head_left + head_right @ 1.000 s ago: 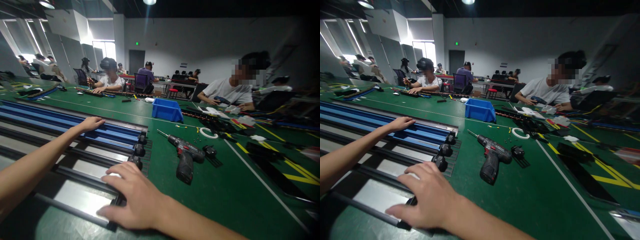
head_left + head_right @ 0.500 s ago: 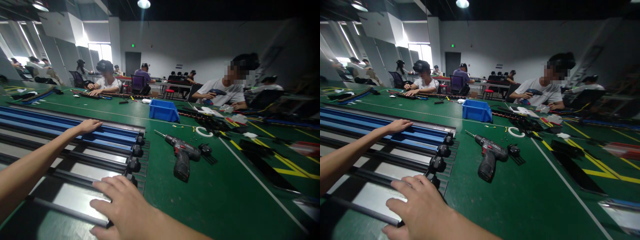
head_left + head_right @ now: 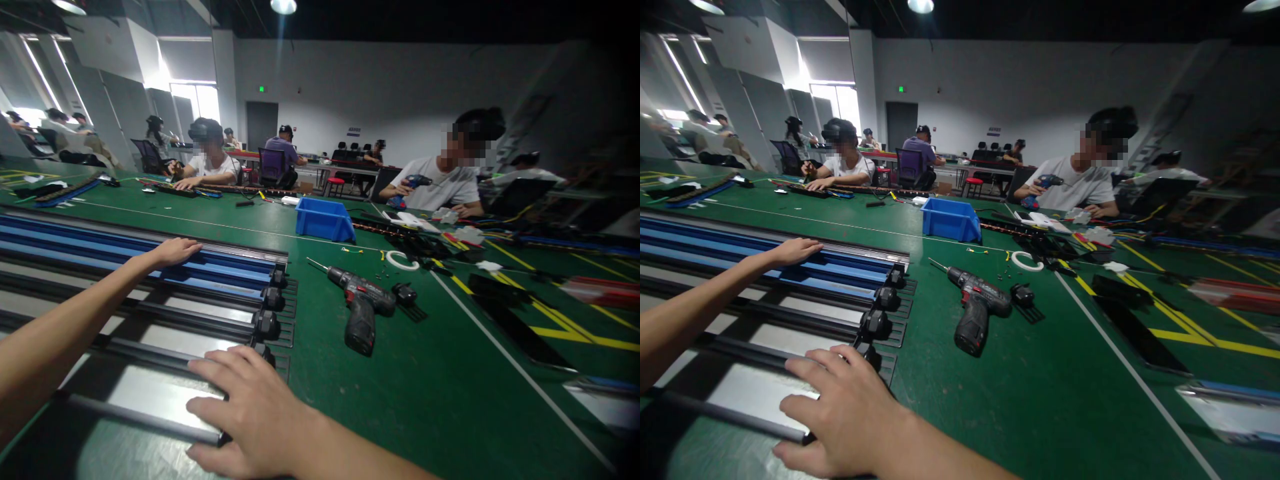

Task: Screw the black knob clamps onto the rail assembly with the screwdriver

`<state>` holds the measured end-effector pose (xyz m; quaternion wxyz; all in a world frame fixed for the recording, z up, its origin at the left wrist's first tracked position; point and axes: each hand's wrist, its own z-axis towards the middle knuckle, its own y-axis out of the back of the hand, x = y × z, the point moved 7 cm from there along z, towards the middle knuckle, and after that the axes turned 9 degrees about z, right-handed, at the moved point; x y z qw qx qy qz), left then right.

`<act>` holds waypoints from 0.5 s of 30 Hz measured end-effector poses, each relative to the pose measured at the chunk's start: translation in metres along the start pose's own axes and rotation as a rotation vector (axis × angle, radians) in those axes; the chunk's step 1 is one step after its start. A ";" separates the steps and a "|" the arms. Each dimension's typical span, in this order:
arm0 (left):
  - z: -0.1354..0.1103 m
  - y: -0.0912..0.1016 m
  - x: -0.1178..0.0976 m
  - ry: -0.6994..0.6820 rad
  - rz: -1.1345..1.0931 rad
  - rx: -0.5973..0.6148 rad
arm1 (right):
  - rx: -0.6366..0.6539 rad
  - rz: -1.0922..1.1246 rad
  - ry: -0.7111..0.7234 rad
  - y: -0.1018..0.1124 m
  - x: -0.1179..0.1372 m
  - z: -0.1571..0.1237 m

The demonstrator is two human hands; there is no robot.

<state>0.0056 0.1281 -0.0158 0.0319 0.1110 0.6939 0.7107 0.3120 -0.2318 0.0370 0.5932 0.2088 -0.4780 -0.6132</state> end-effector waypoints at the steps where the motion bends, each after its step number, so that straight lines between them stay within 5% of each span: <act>1: -0.001 0.000 0.000 0.002 -0.001 0.001 | 0.006 0.002 -0.003 0.001 0.001 0.000; 15: -0.039 0.015 -0.012 -0.024 0.025 -0.019 | 0.042 0.001 0.004 -0.004 0.025 -0.002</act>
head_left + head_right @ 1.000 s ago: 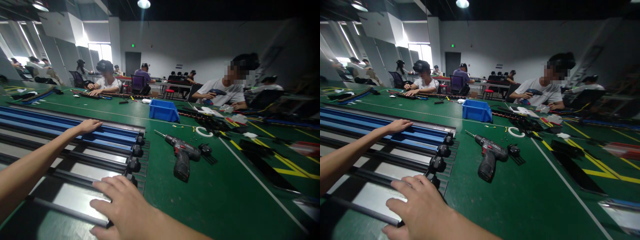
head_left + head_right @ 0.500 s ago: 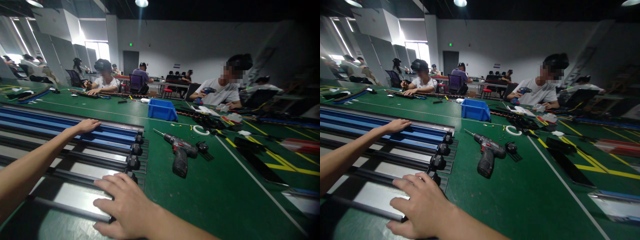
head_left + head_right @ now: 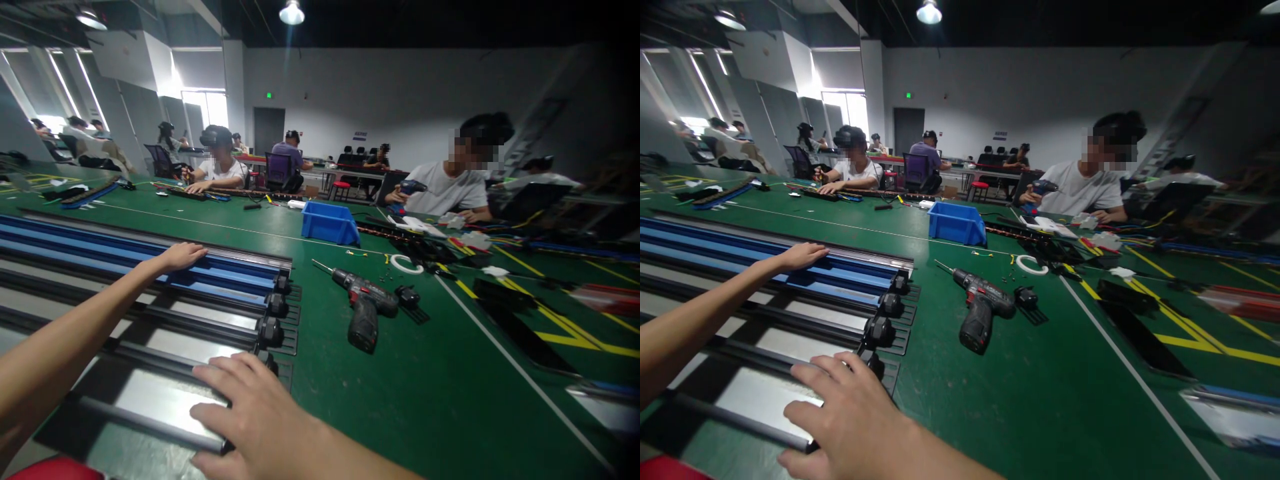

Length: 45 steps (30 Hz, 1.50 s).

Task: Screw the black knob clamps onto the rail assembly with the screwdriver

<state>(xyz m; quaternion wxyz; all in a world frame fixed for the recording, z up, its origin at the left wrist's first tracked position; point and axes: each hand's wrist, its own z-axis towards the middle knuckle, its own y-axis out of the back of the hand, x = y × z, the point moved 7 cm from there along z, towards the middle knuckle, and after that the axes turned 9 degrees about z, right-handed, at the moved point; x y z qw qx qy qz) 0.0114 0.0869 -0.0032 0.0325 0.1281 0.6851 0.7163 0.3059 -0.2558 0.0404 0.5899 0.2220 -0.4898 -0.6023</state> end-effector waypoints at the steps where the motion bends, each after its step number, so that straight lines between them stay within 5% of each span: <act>1: -0.002 0.000 0.000 -0.004 0.002 -0.003 | 0.002 -0.001 0.001 0.000 0.003 0.000; 30: -0.035 0.004 0.005 0.022 -0.138 -0.050 | -0.074 -0.058 0.060 -0.018 0.023 -0.005; 35: -0.036 0.012 -0.003 0.017 -0.050 -0.055 | -0.082 -0.029 0.087 0.007 0.026 -0.006; 37: -0.044 0.029 -0.012 0.006 -0.011 -0.152 | -0.138 0.051 0.034 0.036 0.016 -0.009; 40: -0.073 0.066 -0.035 0.025 -0.108 -0.330 | -0.175 0.109 -0.234 0.073 -0.028 -0.018; 43: -0.121 0.094 -0.063 0.143 -0.242 -0.374 | -0.094 0.058 -0.458 0.085 -0.077 -0.028; 45: -0.155 0.100 -0.094 0.123 -0.290 -0.290 | -0.045 0.036 -0.499 0.080 -0.097 -0.030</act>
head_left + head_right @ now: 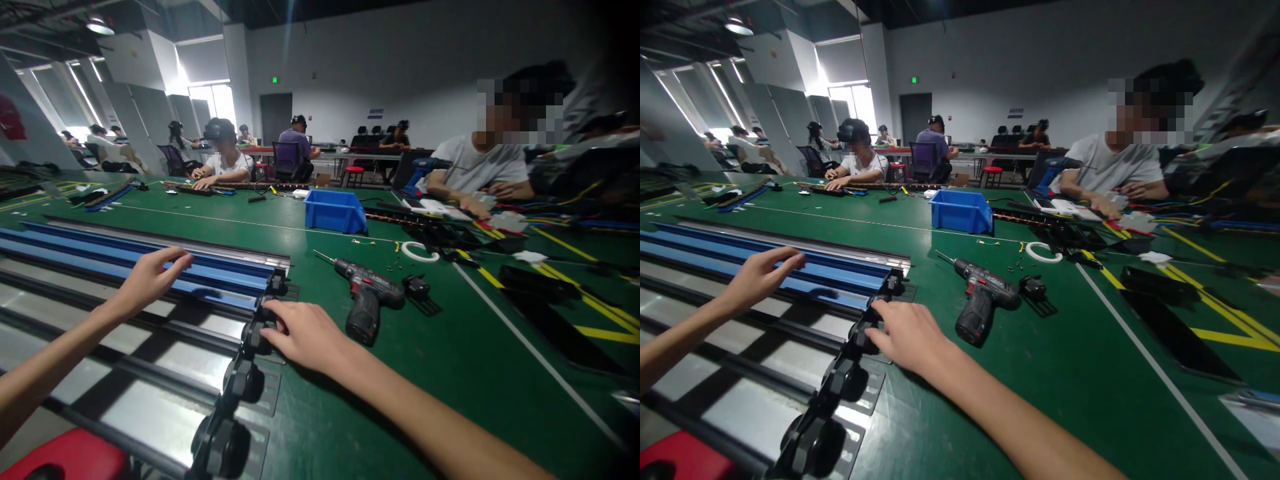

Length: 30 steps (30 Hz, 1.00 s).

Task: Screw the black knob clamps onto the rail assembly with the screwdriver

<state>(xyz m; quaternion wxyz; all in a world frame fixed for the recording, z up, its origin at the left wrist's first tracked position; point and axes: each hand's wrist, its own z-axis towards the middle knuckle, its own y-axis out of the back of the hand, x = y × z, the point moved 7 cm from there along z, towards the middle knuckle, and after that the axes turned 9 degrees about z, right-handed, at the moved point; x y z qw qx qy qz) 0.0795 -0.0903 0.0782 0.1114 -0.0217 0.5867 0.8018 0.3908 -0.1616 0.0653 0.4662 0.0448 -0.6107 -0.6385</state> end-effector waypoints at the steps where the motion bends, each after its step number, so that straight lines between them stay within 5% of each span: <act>1: -0.018 -0.001 -0.015 -0.037 -0.008 0.063 | 0.013 -0.008 0.002 -0.005 -0.005 0.003; 5: -0.076 -0.017 -0.071 -0.261 -0.061 0.309 | 0.043 -0.056 0.059 -0.025 -0.002 0.005; 9: -0.095 -0.028 -0.096 -0.319 -0.067 0.388 | 0.043 -0.110 0.048 -0.034 -0.001 0.000; 30: -0.100 -0.031 -0.114 -0.274 -0.107 0.417 | -0.029 -0.070 0.107 -0.053 -0.012 -0.011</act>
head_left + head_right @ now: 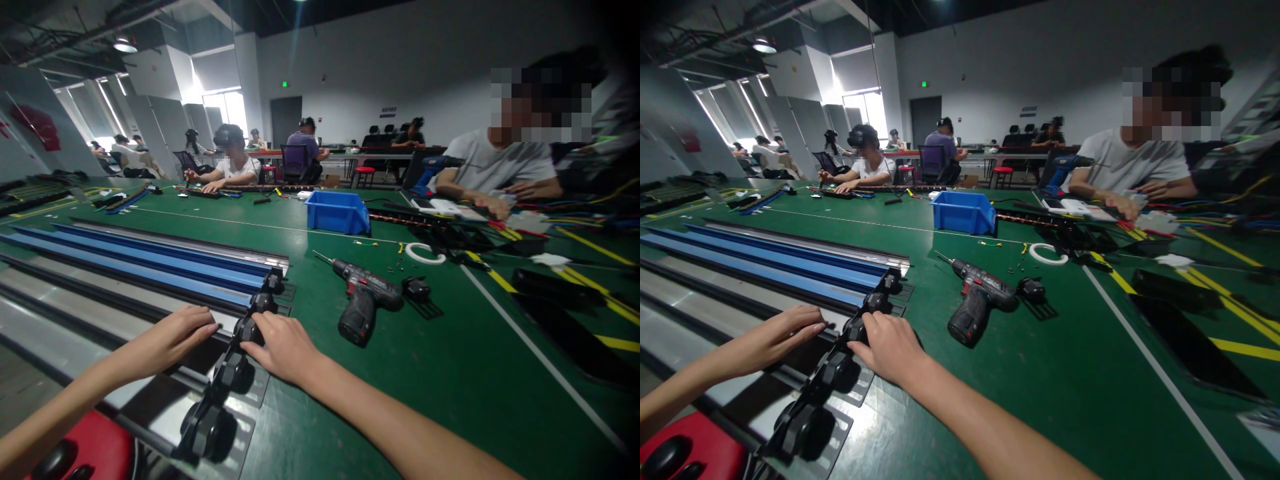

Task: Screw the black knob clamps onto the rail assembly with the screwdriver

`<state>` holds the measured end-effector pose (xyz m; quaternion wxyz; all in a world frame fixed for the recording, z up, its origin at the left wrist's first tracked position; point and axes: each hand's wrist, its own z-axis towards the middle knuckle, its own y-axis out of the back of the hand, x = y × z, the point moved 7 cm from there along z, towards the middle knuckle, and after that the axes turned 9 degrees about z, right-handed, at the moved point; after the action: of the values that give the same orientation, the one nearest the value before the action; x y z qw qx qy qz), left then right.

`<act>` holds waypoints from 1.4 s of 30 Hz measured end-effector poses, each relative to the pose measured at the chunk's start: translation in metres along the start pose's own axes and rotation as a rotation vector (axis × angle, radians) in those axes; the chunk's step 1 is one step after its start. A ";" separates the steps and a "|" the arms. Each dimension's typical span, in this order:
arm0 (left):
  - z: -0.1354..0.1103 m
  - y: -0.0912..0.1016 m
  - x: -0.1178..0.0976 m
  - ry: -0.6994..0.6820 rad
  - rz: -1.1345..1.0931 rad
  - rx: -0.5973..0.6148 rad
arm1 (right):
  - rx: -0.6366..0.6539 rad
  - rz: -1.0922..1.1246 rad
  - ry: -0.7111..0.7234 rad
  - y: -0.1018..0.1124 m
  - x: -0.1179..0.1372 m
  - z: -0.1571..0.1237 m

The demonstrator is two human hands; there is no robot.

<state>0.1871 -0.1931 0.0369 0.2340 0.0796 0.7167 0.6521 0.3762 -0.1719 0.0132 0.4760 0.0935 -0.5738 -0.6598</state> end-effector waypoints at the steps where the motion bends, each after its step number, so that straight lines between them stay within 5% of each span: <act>1: 0.000 0.000 0.000 0.001 -0.001 -0.003 | 0.000 0.002 0.003 0.000 0.000 0.000; 14: 0.006 0.009 -0.015 0.018 -0.038 0.090 | 0.000 0.085 -0.004 0.000 -0.003 0.001; 19: 0.022 0.044 -0.021 0.031 0.081 -0.014 | 0.002 0.147 -0.035 0.013 0.000 -0.001; 23: 0.065 0.075 -0.018 0.022 0.193 -0.192 | 0.021 0.149 -0.115 0.048 -0.010 0.003; 27: 0.127 0.073 -0.001 -0.019 0.250 -0.264 | -0.024 0.092 -0.289 0.117 -0.060 0.000; 30: 0.164 0.053 0.022 -0.014 0.288 -0.268 | -0.172 -0.063 -0.515 0.183 -0.129 -0.023; 33: 0.180 0.031 0.046 0.053 0.283 -0.277 | -0.113 -0.232 -0.755 0.223 -0.202 -0.058; 37: 0.180 0.011 0.063 0.056 0.239 -0.255 | 0.089 -0.155 -1.002 0.223 -0.265 -0.096; 42: 0.178 0.008 0.066 0.048 0.237 -0.298 | 0.110 0.038 -1.130 0.190 -0.285 -0.110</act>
<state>0.2061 -0.0046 0.0221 0.1477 0.1124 0.6033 0.7756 0.6997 -0.0142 0.0181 0.1014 -0.2599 -0.7745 -0.5678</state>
